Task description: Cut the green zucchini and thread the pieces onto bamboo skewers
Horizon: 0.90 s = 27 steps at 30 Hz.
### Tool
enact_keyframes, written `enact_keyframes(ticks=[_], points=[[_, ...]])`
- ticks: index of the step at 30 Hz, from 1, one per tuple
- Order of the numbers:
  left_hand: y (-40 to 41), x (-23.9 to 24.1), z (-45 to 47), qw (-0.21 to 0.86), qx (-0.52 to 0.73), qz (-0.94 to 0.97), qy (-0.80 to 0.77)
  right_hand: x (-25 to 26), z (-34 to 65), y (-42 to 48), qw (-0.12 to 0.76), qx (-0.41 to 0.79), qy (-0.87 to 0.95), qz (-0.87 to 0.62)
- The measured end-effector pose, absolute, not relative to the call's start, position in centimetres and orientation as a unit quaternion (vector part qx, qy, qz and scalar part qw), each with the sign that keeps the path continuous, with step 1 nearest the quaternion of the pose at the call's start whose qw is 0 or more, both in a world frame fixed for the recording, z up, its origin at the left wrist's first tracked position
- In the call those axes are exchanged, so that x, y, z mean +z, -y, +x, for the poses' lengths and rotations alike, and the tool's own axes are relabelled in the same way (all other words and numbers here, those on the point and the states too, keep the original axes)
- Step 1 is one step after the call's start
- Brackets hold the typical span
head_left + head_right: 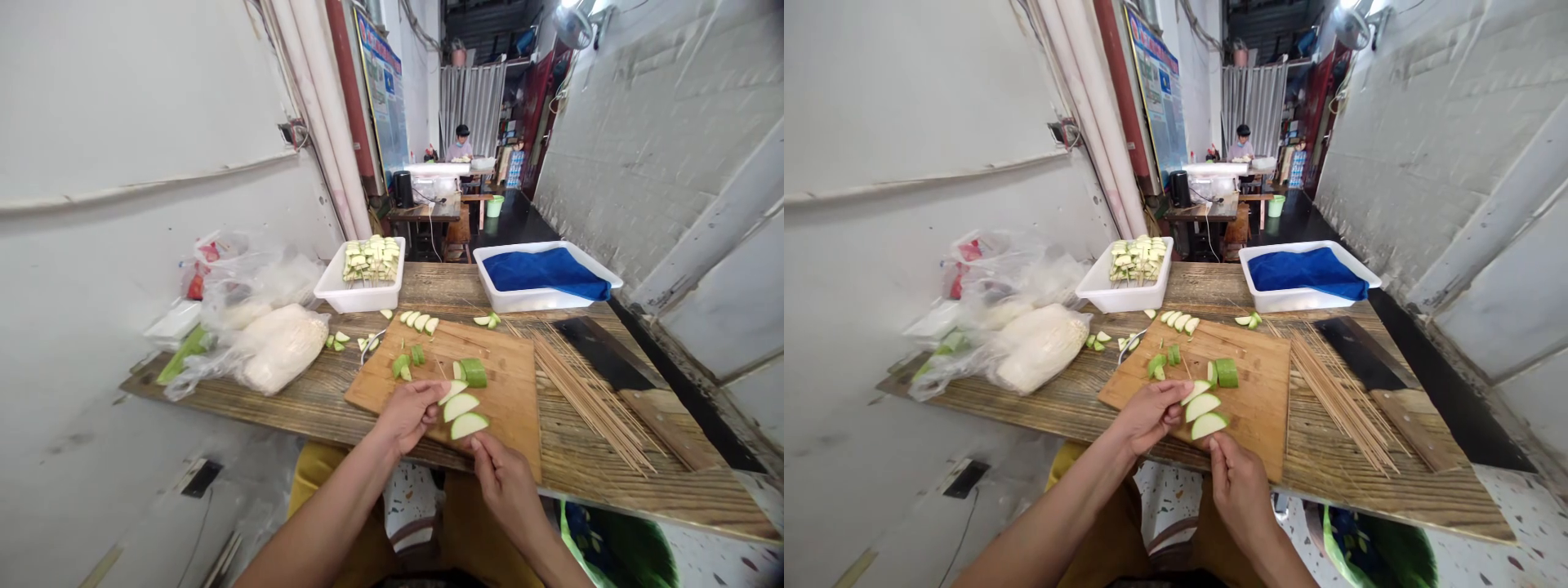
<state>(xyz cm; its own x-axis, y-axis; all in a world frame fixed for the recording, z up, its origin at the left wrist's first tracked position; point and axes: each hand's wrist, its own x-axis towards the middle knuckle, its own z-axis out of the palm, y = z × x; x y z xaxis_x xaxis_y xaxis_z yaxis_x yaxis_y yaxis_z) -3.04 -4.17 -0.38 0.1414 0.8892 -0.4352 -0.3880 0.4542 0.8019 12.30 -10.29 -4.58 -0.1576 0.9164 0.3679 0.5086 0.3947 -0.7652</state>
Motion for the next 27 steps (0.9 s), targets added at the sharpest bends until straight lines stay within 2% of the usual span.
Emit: enact_keyframes(ticks=[2,5,8,13,27], points=[[4.0,-0.1,-4.2,0.632,0.486,0.311,-0.517,-5.0,12.5,10.2,0.427,0.235,0.716,-0.5],[3.6,0.0,-6.9,0.424,0.562,0.387,-0.595,-5.6,12.8,10.1,0.434,0.229,0.697,-0.522],[3.5,-0.3,-9.4,0.321,0.535,0.456,-0.634,-6.0,13.0,10.1,0.434,0.23,0.69,-0.531],[4.3,-2.1,-10.3,0.282,0.438,0.55,-0.652,-5.8,12.9,10.1,0.428,0.221,0.691,-0.539],[4.6,-4.6,-8.1,0.229,0.37,0.642,-0.632,-5.8,13.0,10.0,0.423,0.241,0.692,-0.533]])
